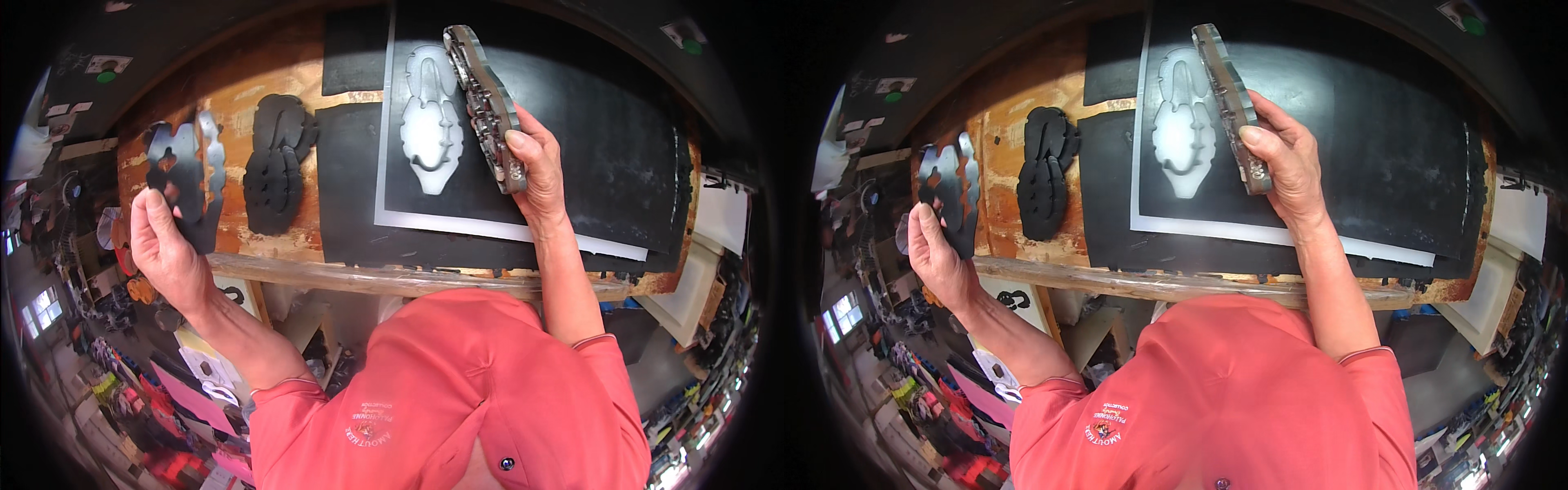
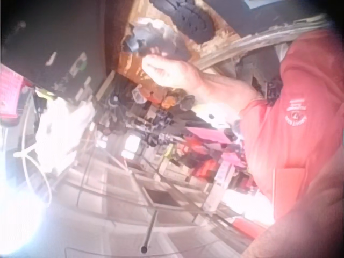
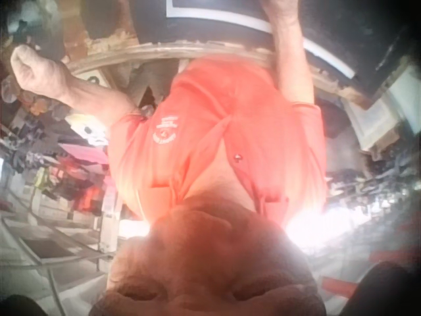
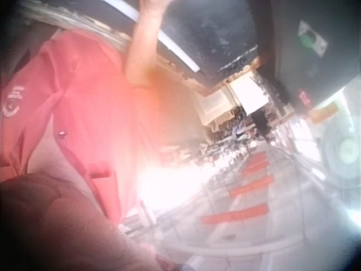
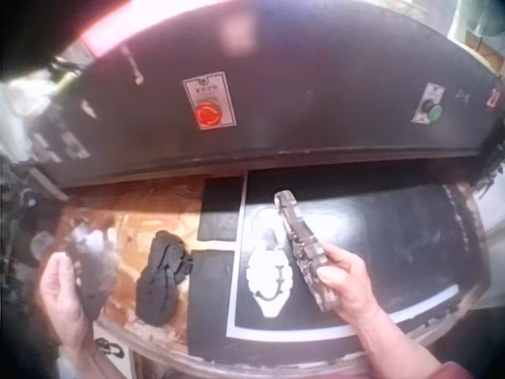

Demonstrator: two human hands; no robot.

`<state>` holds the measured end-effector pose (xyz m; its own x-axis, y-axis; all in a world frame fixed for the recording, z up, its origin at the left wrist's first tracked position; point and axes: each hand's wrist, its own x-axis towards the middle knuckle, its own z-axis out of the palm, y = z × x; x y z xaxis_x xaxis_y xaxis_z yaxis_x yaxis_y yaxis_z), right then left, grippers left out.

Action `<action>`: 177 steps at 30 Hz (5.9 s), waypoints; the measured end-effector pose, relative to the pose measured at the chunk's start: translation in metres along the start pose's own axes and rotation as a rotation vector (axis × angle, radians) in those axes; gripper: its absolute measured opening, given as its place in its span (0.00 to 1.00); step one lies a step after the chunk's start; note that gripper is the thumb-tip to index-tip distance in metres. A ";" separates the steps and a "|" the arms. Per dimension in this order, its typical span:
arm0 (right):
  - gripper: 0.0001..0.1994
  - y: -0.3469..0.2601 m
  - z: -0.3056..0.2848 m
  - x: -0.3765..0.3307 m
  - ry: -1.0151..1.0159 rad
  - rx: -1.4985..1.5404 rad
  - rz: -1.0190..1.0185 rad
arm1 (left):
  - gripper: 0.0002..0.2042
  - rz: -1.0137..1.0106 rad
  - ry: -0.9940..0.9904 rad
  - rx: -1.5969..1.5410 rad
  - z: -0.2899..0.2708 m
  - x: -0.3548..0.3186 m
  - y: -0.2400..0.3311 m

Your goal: The person places a black rubber sheet on a hydraulic cutting press and uses a slipper sole as a template to position the sheet. They repeatedly press the machine to cut out multiple slipper sole shapes, then remove and stack the cut pieces.

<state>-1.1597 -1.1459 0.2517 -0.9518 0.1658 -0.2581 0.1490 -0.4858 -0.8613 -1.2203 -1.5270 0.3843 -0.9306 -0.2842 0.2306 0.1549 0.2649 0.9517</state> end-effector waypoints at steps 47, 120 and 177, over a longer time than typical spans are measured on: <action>0.34 0.028 -0.019 -0.053 0.216 -1.146 -0.656 | 0.08 0.356 -0.548 0.056 0.105 -0.185 -0.074; 0.39 -0.020 -0.021 -0.024 0.086 -0.897 -0.350 | 0.18 0.589 -0.578 0.498 0.189 -0.153 -0.080; 0.38 -0.030 -0.070 -0.026 0.033 -0.070 -0.096 | 0.09 0.047 -0.204 0.146 0.108 -0.061 -0.055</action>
<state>-1.1205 -1.0758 0.2532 -0.9533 0.2376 -0.1867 0.0772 -0.4056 -0.9108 -1.2085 -1.4246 0.2956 -0.9735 -0.0804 0.2139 0.1637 0.4080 0.8982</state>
